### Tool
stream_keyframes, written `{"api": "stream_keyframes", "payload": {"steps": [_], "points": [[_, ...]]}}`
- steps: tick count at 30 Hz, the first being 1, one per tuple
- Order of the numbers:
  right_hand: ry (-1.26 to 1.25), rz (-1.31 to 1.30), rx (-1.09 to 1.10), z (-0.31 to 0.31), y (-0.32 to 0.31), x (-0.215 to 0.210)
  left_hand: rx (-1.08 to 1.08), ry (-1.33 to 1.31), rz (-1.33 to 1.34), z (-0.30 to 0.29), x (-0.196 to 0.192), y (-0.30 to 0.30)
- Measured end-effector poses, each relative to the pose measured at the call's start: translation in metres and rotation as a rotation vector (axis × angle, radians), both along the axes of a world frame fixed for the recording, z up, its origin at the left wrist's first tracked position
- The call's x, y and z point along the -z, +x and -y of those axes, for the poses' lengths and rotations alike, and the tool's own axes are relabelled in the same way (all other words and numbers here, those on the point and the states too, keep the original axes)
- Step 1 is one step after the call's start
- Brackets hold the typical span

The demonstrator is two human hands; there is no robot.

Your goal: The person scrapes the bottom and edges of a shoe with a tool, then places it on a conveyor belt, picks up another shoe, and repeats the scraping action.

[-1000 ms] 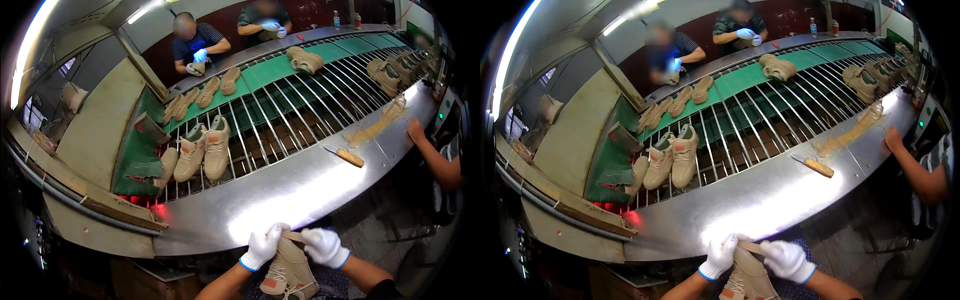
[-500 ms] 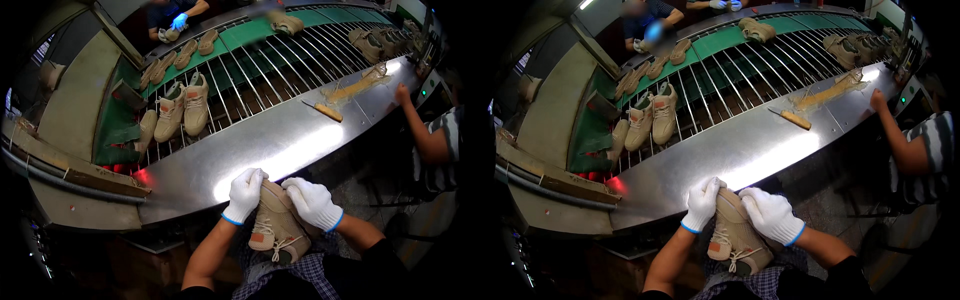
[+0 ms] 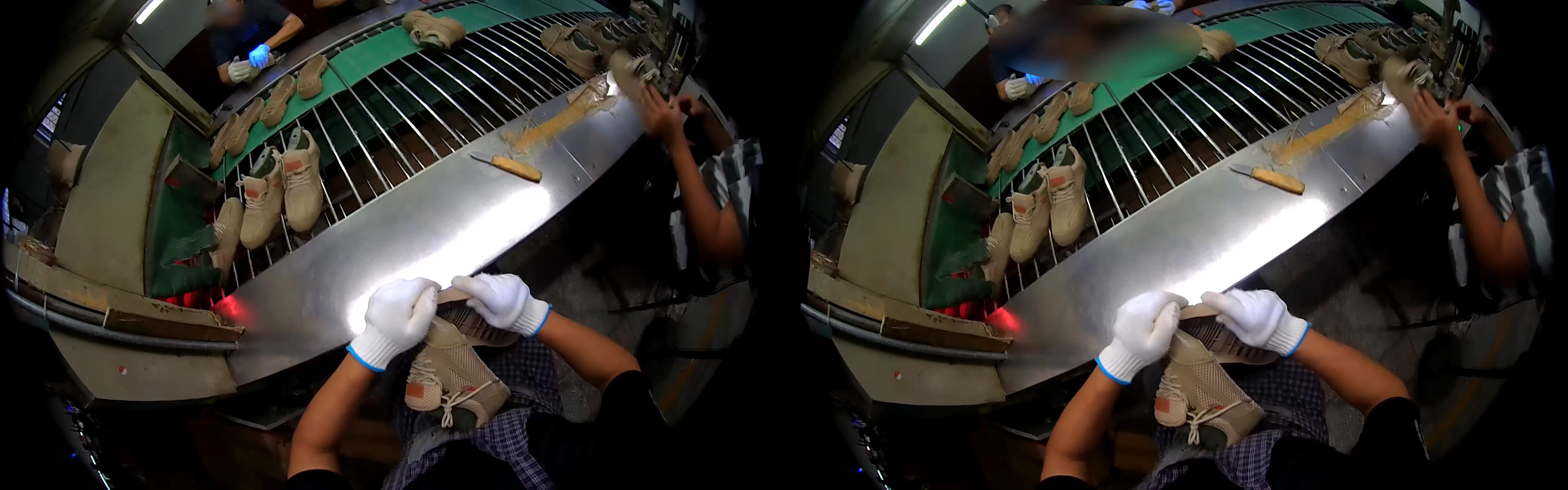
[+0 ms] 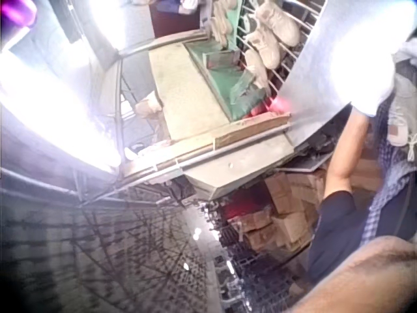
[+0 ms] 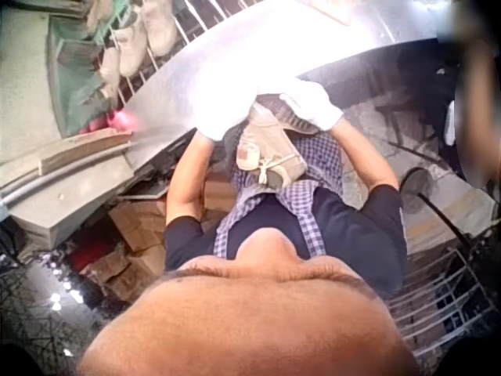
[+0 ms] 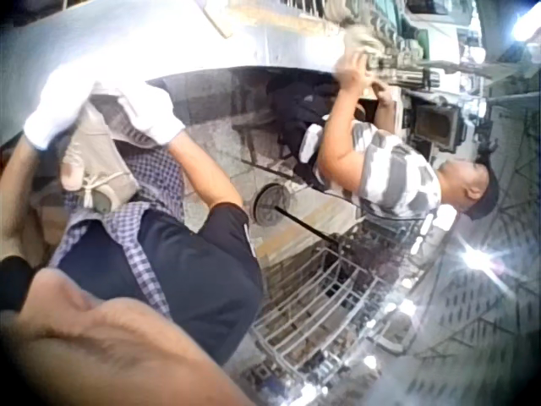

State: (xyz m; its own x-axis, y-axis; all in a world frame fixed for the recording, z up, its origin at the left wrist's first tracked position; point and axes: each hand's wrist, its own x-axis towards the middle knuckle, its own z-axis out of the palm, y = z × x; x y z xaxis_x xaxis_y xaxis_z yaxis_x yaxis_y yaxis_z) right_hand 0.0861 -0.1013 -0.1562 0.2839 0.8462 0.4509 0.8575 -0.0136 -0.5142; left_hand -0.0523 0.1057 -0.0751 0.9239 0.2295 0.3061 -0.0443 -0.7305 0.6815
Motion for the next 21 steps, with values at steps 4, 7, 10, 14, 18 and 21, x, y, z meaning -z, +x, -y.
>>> {"api": "stream_keyframes", "payload": {"steps": [4, 7, 10, 14, 18, 21], "points": [[-0.148, -0.224, 0.047, -0.012, -0.024, -0.032, 0.005, 0.075, -0.094, 0.000, -0.003, 0.003], [-0.191, -0.296, -0.032, -0.013, -0.034, -0.070, -0.064, 0.115, -0.173, 0.002, -0.005, 0.004], [-0.335, -0.246, -0.060, -0.006, -0.036, -0.083, -0.043, 0.169, -0.174, 0.003, -0.003, 0.008], [-0.460, -0.212, -0.098, 0.003, -0.039, -0.099, -0.068, 0.163, -0.210, 0.004, -0.003, 0.008], [-0.413, -0.122, -0.120, 0.010, -0.045, -0.092, -0.077, 0.162, -0.218, 0.004, -0.004, 0.009], [-0.405, -0.099, -0.098, 0.011, -0.050, -0.084, -0.078, 0.170, -0.189, 0.003, -0.003, 0.006]]}}
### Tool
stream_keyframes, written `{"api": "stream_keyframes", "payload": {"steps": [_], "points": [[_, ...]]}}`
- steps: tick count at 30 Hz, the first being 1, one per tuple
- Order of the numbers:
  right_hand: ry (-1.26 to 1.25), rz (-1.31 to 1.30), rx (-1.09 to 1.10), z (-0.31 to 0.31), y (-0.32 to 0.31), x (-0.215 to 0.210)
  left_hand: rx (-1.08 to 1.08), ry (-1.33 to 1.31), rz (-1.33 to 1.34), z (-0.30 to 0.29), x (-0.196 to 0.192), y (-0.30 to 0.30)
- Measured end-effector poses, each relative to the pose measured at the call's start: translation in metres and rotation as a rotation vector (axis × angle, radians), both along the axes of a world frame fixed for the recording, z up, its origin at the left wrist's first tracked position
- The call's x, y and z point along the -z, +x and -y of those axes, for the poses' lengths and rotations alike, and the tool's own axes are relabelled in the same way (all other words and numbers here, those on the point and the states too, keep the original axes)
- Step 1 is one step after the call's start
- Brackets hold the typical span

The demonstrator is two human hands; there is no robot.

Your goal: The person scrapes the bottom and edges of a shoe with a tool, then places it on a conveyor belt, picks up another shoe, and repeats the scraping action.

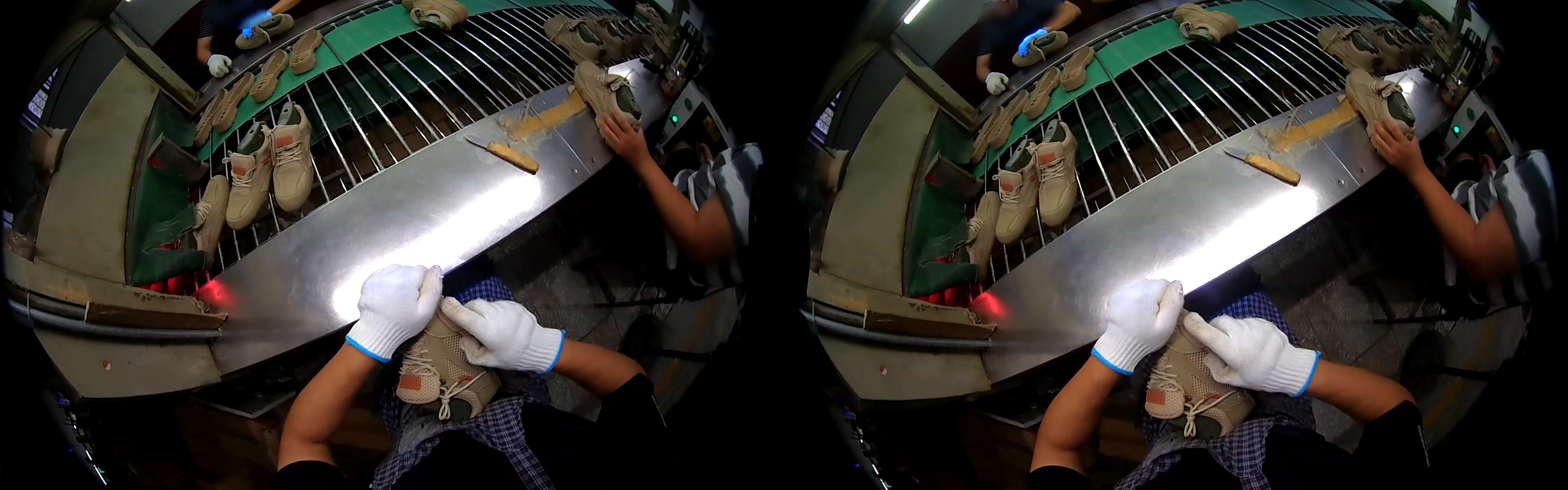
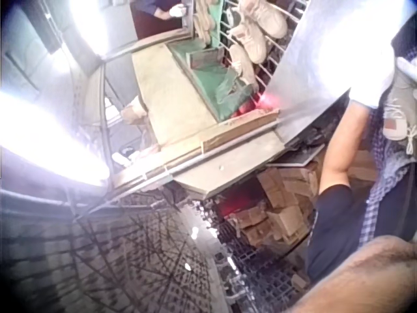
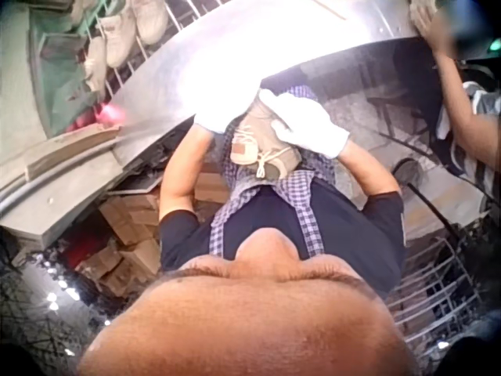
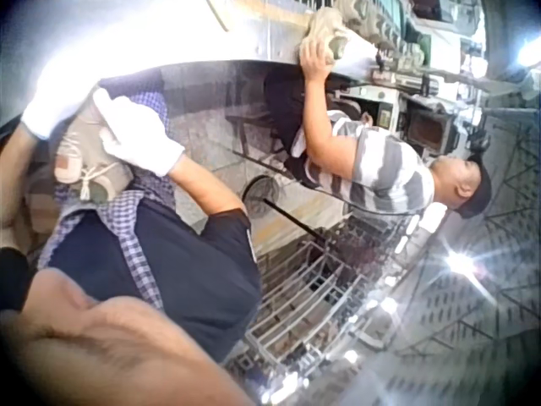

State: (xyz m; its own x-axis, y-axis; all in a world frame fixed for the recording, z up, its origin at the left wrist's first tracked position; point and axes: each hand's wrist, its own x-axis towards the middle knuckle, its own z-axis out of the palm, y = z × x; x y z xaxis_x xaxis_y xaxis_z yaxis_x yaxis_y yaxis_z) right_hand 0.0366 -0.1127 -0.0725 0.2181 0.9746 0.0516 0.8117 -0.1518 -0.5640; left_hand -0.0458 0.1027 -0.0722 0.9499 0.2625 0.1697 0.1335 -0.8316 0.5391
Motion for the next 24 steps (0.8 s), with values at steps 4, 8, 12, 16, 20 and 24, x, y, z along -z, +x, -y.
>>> {"api": "stream_keyframes", "payload": {"steps": [4, 8, 12, 16, 20, 24], "points": [[-0.006, -0.008, -0.017, 0.001, -0.003, 0.004, 0.019, 0.006, -0.042, -0.001, -0.004, 0.001], [-0.080, 0.003, -0.127, 0.015, -0.009, -0.011, -0.174, -0.394, 0.232, 0.001, 0.016, -0.010], [-0.055, -0.051, -0.137, 0.008, -0.001, -0.014, -0.444, -1.091, 0.428, -0.004, 0.054, -0.030], [-0.145, -0.182, 0.049, -0.027, 0.006, -0.021, -0.429, -1.189, 0.430, -0.002, 0.054, -0.033], [-0.310, -0.310, 0.084, -0.073, 0.013, -0.022, -0.437, -1.028, 0.449, -0.005, 0.056, -0.036], [-0.343, -0.370, 0.032, -0.089, 0.027, -0.035, -0.341, -1.152, 0.343, -0.016, 0.069, -0.047]]}}
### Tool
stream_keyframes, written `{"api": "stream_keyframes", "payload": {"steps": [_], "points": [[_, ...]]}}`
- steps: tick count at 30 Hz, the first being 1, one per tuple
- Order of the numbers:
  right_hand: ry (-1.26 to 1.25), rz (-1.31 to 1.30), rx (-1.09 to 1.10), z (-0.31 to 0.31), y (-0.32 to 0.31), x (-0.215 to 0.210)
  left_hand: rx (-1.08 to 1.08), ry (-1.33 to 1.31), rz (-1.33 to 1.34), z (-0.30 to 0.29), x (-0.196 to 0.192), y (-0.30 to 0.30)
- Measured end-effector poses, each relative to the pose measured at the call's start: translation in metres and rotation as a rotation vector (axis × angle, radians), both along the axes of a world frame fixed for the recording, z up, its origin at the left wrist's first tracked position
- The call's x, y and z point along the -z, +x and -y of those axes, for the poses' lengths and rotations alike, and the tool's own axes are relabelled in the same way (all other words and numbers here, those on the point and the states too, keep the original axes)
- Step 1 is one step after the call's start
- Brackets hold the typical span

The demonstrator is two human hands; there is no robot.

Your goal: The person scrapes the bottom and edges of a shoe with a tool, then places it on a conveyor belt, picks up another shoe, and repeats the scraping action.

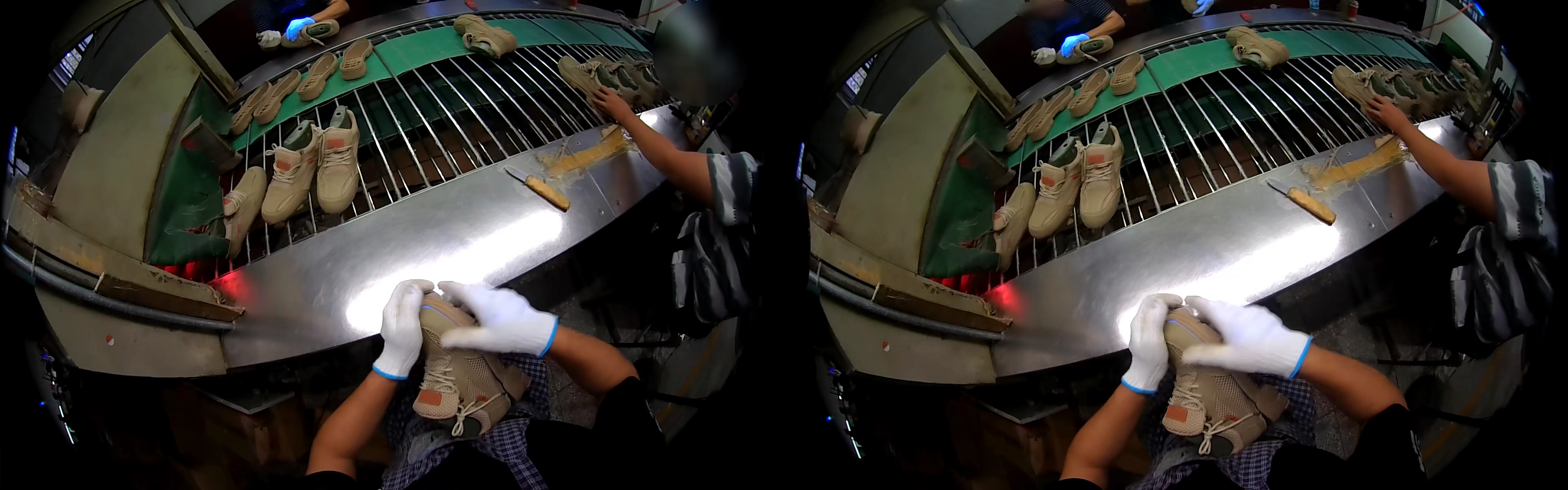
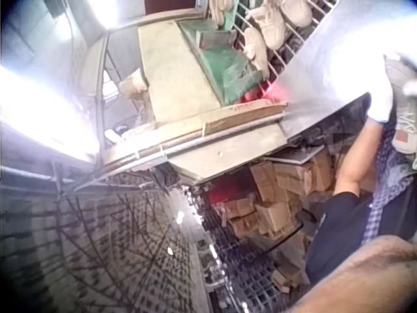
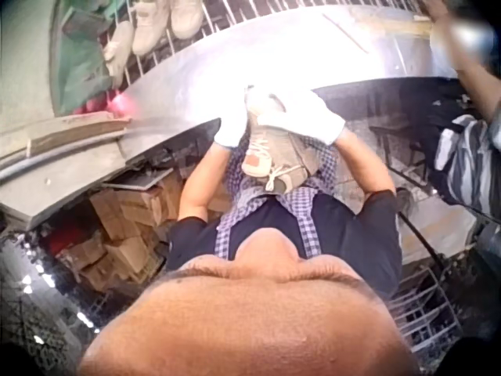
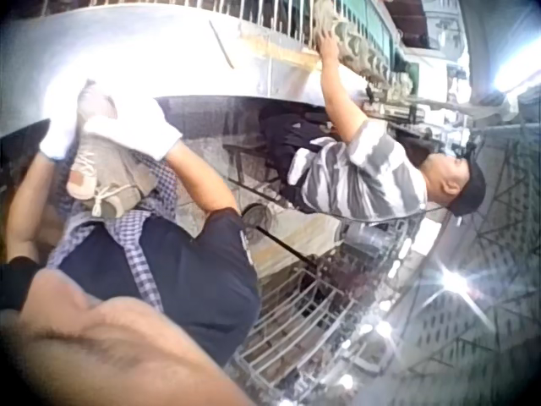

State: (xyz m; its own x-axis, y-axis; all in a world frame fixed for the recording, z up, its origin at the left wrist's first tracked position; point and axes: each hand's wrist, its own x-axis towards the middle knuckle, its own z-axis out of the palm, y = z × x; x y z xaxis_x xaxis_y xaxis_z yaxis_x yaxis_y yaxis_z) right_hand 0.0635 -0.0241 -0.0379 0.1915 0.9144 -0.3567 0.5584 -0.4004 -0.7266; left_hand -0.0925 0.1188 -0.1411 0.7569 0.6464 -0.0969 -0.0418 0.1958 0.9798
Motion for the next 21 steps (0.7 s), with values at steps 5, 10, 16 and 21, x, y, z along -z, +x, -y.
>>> {"api": "stream_keyframes", "payload": {"steps": [5, 10, 16, 21], "points": [[0.248, 0.915, 0.374, 0.013, 0.123, 0.057, 0.521, -0.071, -0.091, -0.033, -0.030, -0.023], [-0.148, 1.036, 0.429, 0.042, 0.189, 0.066, 0.773, 0.069, -0.018, -0.050, -0.119, -0.044], [0.094, 0.036, 0.607, 0.053, 0.079, 0.022, 0.833, 0.306, -0.289, -0.050, -0.142, -0.031], [0.042, -0.357, 0.283, 0.112, -0.047, -0.043, 0.823, 0.465, -0.380, -0.050, -0.140, -0.032]]}}
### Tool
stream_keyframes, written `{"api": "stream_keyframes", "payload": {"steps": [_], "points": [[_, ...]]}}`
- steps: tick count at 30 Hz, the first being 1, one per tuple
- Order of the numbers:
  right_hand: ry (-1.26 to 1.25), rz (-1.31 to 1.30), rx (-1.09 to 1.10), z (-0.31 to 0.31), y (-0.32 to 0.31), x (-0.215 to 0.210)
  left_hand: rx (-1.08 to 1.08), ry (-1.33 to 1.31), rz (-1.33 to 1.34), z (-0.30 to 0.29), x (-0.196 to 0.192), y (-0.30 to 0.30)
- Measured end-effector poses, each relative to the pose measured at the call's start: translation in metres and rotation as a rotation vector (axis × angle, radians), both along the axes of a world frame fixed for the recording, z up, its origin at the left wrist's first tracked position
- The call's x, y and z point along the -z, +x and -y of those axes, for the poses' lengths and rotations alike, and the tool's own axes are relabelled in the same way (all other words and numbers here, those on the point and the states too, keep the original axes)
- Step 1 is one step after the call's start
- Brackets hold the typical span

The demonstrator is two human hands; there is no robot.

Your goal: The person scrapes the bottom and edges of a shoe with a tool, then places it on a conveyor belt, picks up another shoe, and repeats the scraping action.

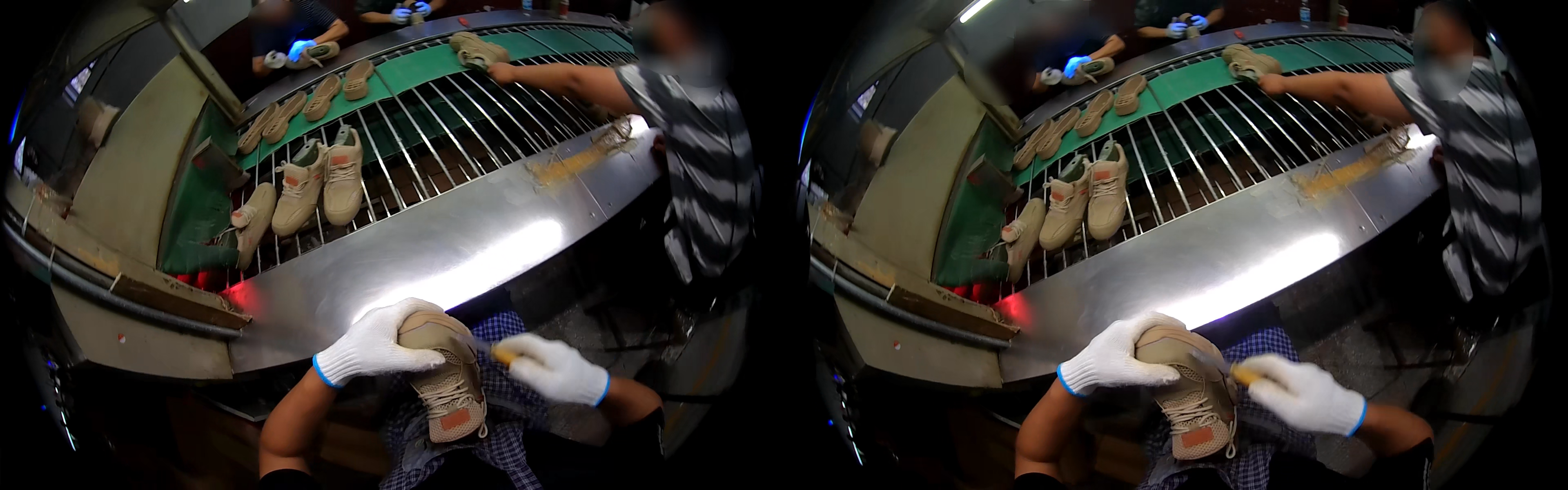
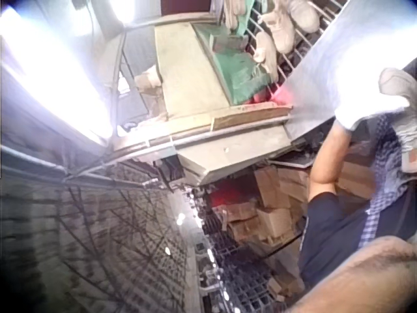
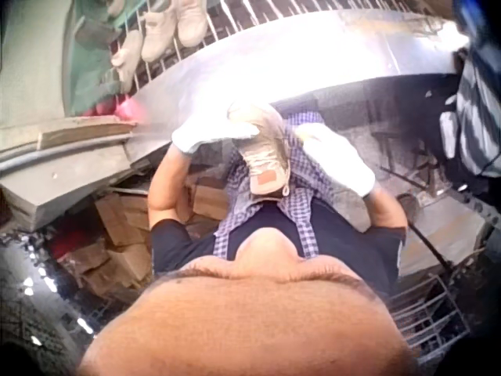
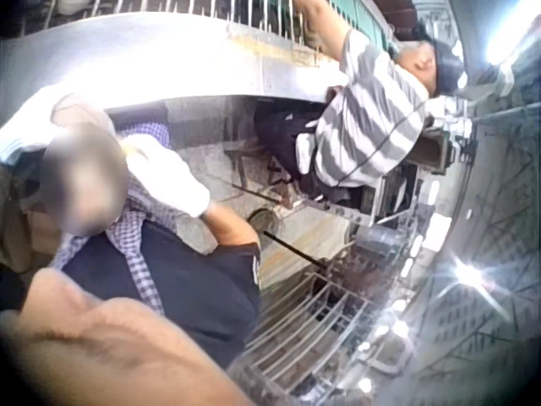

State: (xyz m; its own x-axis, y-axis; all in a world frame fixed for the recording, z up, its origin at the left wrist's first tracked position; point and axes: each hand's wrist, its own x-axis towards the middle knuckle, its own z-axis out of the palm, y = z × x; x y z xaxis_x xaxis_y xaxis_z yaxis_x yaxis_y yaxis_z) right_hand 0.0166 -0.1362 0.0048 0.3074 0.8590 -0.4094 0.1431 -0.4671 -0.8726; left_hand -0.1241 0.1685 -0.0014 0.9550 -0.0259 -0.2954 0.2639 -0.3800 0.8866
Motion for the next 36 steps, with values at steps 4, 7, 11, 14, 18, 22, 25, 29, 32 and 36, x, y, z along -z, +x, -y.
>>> {"api": "stream_keyframes", "payload": {"steps": [4, 7, 11, 14, 18, 22, 25, 29, 32, 36], "points": [[-0.071, -0.151, 0.177, 0.020, -0.038, 0.025, -0.014, -0.089, 0.090, 0.009, 0.014, 0.003], [-0.034, -0.020, 0.168, 0.013, -0.040, 0.009, 0.011, -0.135, 0.077, 0.017, 0.013, 0.012], [-0.019, 0.105, 0.138, -0.003, -0.029, -0.014, 0.022, -0.108, 0.064, 0.017, 0.007, 0.019], [0.239, 0.178, 0.119, -0.018, -0.018, 0.006, 0.011, -0.170, 0.080, 0.015, 0.005, 0.013], [0.465, -0.757, -0.009, -0.025, 0.006, 0.079, 0.124, -0.120, 0.152, 0.015, 0.011, 0.009], [0.694, -0.820, 0.063, -0.029, 0.023, 0.091, 0.037, -0.207, 0.197, 0.009, 0.024, -0.007], [0.307, -0.249, 0.228, -0.049, 0.030, 0.053, 0.000, -0.177, 0.216, 0.013, 0.025, -0.013], [0.144, 0.031, -0.012, -0.089, 0.018, 0.043, 0.050, -0.063, 0.280, 0.015, 0.020, -0.008], [0.401, 0.107, -0.048, -0.115, 0.012, 0.055, 0.104, 0.060, 0.360, 0.019, 0.017, 0.001], [0.300, -0.047, -0.040, -0.123, 0.007, 0.043, -0.016, -0.101, 0.292, 0.012, 0.029, -0.011]]}}
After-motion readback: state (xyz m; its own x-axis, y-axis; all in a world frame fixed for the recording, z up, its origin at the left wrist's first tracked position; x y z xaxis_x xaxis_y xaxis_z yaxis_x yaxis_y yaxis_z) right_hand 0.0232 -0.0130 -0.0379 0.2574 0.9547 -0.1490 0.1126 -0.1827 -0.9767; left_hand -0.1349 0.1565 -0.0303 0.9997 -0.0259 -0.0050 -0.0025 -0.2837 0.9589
